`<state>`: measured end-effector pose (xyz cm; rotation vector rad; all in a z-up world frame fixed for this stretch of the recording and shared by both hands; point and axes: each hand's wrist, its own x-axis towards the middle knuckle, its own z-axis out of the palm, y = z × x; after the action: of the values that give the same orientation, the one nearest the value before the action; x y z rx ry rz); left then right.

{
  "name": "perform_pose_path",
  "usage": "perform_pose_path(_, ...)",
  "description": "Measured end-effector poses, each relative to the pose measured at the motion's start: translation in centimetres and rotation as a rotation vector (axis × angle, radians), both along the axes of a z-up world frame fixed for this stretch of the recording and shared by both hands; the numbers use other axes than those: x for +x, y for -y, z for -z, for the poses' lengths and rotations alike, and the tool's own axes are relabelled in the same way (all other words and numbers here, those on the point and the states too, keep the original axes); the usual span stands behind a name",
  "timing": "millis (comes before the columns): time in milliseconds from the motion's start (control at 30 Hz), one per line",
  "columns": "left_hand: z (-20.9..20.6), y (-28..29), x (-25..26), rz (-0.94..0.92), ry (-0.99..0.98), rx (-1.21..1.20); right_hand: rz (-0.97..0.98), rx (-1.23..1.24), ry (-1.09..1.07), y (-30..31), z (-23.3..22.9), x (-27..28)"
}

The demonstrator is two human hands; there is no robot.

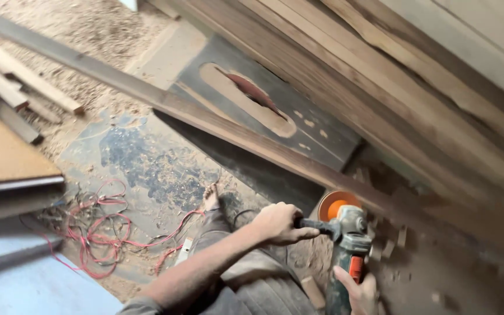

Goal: Sanding the surface and edges of a wooden board using a power sander/grinder with a sanding disc.

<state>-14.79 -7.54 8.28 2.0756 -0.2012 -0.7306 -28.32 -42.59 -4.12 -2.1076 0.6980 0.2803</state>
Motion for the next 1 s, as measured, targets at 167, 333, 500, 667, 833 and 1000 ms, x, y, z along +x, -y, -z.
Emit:
perform_pose_path(167, 1.8, -4.2, 0.7, 0.074, 0.13, 0.041, -0.414, 0.141, 0.263, 10.5, 14.6, 3.2)
perform_pose_path(333, 3.3, -9.2, 0.7, 0.036, 0.225, -0.054, -0.383, 0.255, 0.15, 3.8, 11.0, 9.1)
perform_pose_path(500, 4.2, -15.0, 2.1, -0.098, 0.164, -0.15, -0.348, 0.176, -0.032, -15.9, -4.6, 13.5)
perform_pose_path(667, 4.7, -22.0, 3.8, -0.23, 0.129, -0.099, -0.437, 0.122, -0.115, -28.5, -8.9, 18.5)
perform_pose_path(833, 4.2, -28.7, 4.5, -0.579, 0.22, 0.003, -0.556, 0.225, -0.159, -36.7, -8.8, 21.9)
perform_pose_path(1000, 3.9, -36.3, 5.1, -0.719, 0.179, 0.042, -0.686, 0.408, -0.17, -43.3, -8.3, 25.0)
